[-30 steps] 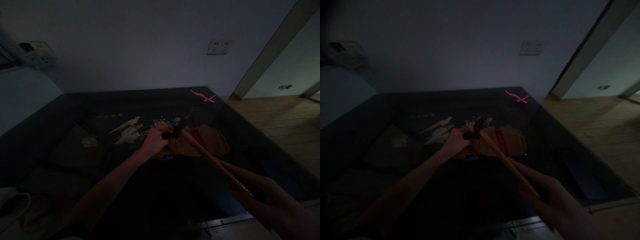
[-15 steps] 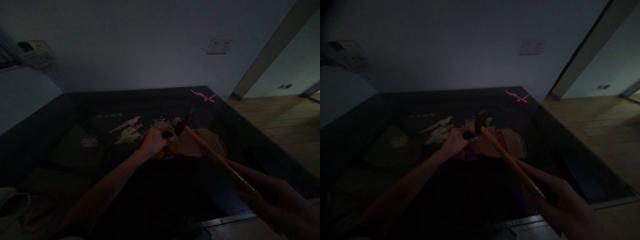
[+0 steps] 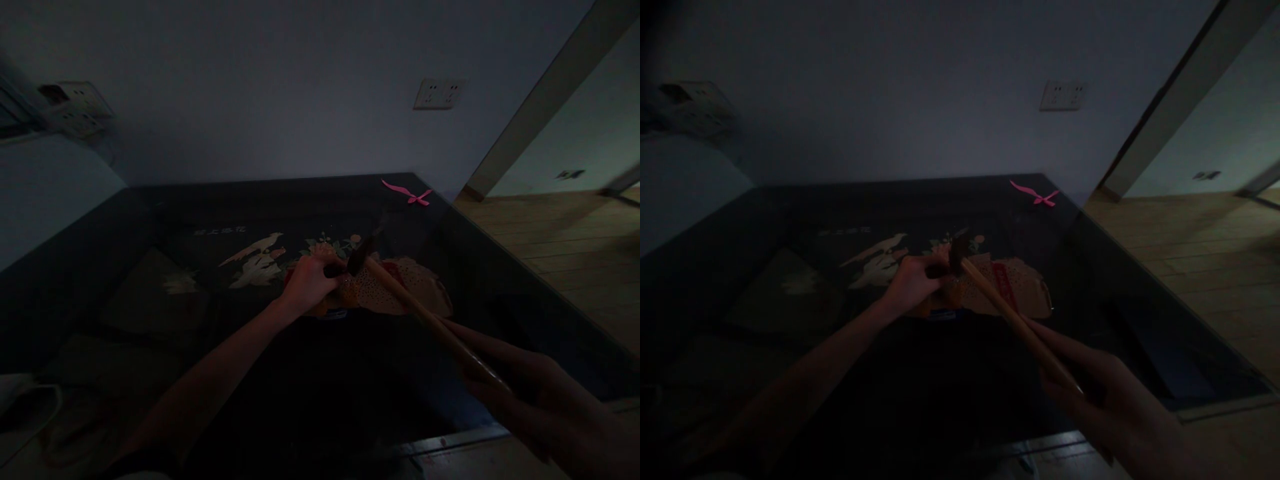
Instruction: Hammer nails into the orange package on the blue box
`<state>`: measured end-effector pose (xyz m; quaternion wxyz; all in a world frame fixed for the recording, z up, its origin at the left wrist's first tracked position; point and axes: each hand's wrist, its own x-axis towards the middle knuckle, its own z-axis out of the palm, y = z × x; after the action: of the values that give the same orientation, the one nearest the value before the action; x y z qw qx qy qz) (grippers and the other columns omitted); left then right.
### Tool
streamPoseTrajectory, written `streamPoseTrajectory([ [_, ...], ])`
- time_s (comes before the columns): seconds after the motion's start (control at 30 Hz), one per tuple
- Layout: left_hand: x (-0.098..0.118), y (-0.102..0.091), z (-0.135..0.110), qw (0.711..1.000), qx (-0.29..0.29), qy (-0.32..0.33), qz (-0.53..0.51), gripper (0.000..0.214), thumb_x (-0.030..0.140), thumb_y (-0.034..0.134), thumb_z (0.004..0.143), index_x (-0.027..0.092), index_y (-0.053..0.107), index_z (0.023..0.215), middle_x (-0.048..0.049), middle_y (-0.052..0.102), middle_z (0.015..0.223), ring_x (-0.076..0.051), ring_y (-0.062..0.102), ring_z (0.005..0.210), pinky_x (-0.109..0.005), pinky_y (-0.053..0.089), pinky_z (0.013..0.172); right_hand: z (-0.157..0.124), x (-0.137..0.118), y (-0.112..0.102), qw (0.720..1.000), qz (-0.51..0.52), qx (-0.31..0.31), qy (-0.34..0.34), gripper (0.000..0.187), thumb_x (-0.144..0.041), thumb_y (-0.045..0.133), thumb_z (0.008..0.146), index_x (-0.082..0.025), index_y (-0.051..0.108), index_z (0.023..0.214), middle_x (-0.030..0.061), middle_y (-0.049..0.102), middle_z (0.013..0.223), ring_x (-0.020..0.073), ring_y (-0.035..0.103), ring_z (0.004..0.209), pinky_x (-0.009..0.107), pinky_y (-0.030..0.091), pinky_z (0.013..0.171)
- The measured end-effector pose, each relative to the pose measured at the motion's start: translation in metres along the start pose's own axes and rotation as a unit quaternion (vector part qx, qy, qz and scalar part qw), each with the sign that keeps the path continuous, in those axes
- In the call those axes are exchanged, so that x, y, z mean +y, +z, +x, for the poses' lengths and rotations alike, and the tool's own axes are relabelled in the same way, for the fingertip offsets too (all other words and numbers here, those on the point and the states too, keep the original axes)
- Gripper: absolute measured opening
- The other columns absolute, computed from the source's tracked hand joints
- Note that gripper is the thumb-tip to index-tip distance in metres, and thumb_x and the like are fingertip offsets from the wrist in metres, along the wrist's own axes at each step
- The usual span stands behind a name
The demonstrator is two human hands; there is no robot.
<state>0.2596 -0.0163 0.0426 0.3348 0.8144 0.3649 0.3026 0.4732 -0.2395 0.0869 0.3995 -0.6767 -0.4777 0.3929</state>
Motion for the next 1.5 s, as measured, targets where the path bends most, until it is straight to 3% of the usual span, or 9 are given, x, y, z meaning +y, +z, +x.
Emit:
streamPoseTrajectory([
  [0.07, 0.001, 0.000, 0.000, 1.000, 0.000, -0.003, -0.002, 0.012, 0.017, 0.069, 0.076, 0.020, 0.074, 0.086, -0.0031, 0.075, 0.086, -0.018, 0.069, 0.080, -0.030, 0.053, 0.077, -0.002, -0.006, 0.005, 0.999, 0.016, 0.026, 0.019, 0.047, -0.042, 0.072, 0.076, -0.036, 0.067, 0.123, 0.0000, 0.078, 0.092, 0.0249, 0.071, 0.092, 0.027, 0.059, 0.076],
  [0.2, 0.002, -0.001, 0.001, 1.000, -0.006, -0.003, -0.017, 0.009, 0.017, 0.068, 0.077, 0.019, 0.074, 0.085, -0.0032, 0.075, 0.086, -0.017, 0.069, 0.078, -0.029, 0.053, 0.077, -0.003, -0.010, 0.005, 0.999, 0.009, 0.033, 0.024, 0.052, -0.045, 0.070, 0.077, -0.032, 0.064, 0.128, -0.0001, 0.069, 0.054, 0.0288, 0.070, 0.096, 0.031, 0.060, 0.079],
  [0.43, 0.002, -0.001, 0.001, 1.000, -0.008, -0.005, 0.011, 0.013, 0.014, 0.069, 0.076, 0.018, 0.074, 0.087, -0.0031, 0.075, 0.086, -0.017, 0.069, 0.079, -0.030, 0.053, 0.077, 0.007, 0.001, -0.008, 0.997, -0.033, -0.070, -0.007, 0.057, -0.039, 0.069, 0.080, -0.030, 0.056, 0.136, 0.0077, 0.073, 0.117, 0.0297, 0.067, 0.106, 0.032, 0.058, 0.082],
  [0.6, 0.002, 0.000, 0.001, 1.000, -0.003, 0.002, -0.008, 0.010, 0.015, 0.069, 0.076, 0.018, 0.074, 0.084, -0.0026, 0.075, 0.084, -0.016, 0.068, 0.076, -0.029, 0.053, 0.076, 0.006, 0.002, -0.010, 0.997, -0.041, -0.059, -0.032, 0.057, -0.038, 0.068, 0.082, -0.032, 0.054, 0.137, 0.0062, 0.073, 0.116, 0.0285, 0.067, 0.106, 0.035, 0.055, 0.090],
  [0.9, -0.002, 0.002, 0.001, 1.000, -0.002, 0.022, -0.020, 0.010, 0.015, 0.068, 0.076, 0.016, 0.072, 0.084, -0.0043, 0.074, 0.085, -0.018, 0.069, 0.079, -0.031, 0.055, 0.077, 0.005, 0.016, -0.010, 0.997, -0.074, 0.005, -0.007, 0.060, -0.044, 0.069, 0.079, -0.029, 0.056, 0.136, 0.0081, 0.075, 0.106, 0.0259, 0.070, 0.089, 0.030, 0.060, 0.073],
  [1.07, -0.005, 0.003, 0.003, 0.999, -0.009, 0.044, -0.030, 0.013, 0.015, 0.069, 0.074, 0.016, 0.070, 0.087, -0.0053, 0.073, 0.088, -0.019, 0.069, 0.082, -0.033, 0.056, 0.079, 0.005, 0.016, -0.007, 0.999, -0.044, -0.028, 0.000, 0.059, -0.040, 0.069, 0.079, -0.030, 0.056, 0.136, 0.0074, 0.075, 0.100, 0.0294, 0.068, 0.094, 0.031, 0.060, 0.066],
  [1.2, -0.001, -0.017, 0.005, 0.991, 0.001, 0.087, -0.104, 0.028, 0.026, 0.070, 0.076, 0.016, 0.063, 0.101, -0.0075, 0.070, 0.100, -0.018, 0.068, 0.090, -0.033, 0.055, 0.084, -0.002, 0.010, -0.003, 1.000, -0.003, 0.013, 0.024, 0.060, -0.042, 0.069, 0.079, -0.031, 0.056, 0.136, 0.0054, 0.073, 0.102, 0.0245, 0.066, 0.088, 0.026, 0.056, 0.063],
  [1.3, -0.001, -0.039, 0.002, 0.987, 0.050, 0.079, -0.134, 0.024, 0.033, 0.062, 0.084, 0.016, 0.062, 0.101, -0.0085, 0.069, 0.103, -0.018, 0.067, 0.094, -0.035, 0.054, 0.088, -0.009, 0.009, -0.001, 0.997, 0.044, 0.042, 0.051, 0.064, -0.044, 0.068, 0.080, -0.029, 0.051, 0.140, 0.0030, 0.069, 0.086, 0.0153, 0.059, 0.063, 0.020, 0.046, 0.046],
  [1.5, -0.017, -0.051, -0.025, 0.992, 0.030, 0.015, -0.124, 0.039, 0.031, 0.073, 0.072, 0.014, 0.062, 0.105, -0.0103, 0.069, 0.107, -0.021, 0.067, 0.095, -0.038, 0.054, 0.089, -0.007, 0.002, 0.006, 0.997, 0.075, -0.014, 0.028, 0.070, -0.040, 0.069, 0.080, -0.027, 0.044, 0.145, -0.0048, 0.049, 0.065, 0.0094, 0.039, 0.048, 0.018, 0.030, 0.038],
])
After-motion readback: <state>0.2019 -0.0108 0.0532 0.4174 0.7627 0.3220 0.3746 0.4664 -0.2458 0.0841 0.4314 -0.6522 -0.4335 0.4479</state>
